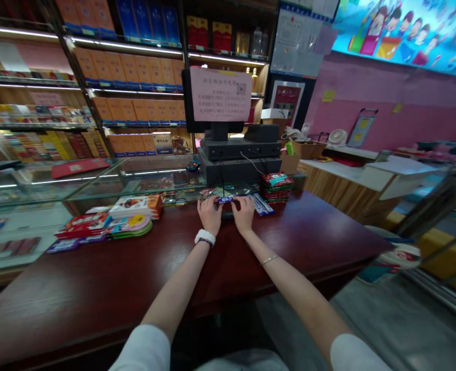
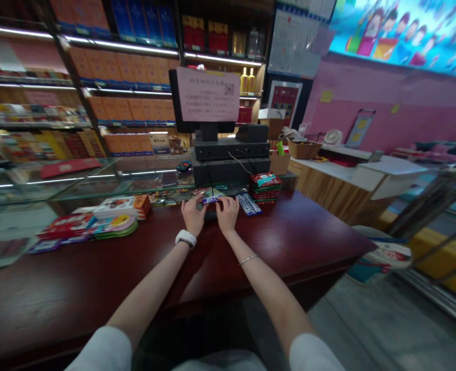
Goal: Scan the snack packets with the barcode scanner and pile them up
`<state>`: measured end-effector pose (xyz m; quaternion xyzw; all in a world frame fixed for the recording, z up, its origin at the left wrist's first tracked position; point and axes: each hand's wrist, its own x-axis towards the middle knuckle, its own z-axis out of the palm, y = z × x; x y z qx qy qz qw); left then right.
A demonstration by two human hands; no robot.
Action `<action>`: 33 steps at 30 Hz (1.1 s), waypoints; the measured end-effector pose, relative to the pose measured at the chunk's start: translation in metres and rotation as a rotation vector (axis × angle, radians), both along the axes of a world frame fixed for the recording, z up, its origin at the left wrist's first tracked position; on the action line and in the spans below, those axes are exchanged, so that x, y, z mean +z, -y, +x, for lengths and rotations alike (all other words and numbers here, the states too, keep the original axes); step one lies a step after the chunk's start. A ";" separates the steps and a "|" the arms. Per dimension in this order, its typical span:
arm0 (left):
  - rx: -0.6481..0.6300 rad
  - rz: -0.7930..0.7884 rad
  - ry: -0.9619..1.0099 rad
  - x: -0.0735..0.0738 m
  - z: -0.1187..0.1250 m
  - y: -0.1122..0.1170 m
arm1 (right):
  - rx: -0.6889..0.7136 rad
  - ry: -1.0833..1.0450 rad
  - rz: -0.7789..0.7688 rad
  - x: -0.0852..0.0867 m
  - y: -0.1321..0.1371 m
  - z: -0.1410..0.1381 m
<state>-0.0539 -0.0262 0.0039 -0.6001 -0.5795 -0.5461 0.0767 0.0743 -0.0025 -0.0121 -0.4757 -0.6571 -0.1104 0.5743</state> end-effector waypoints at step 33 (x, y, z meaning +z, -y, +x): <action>0.016 -0.021 -0.306 -0.013 -0.125 0.027 | 0.386 0.247 -0.056 -0.002 -0.006 -0.065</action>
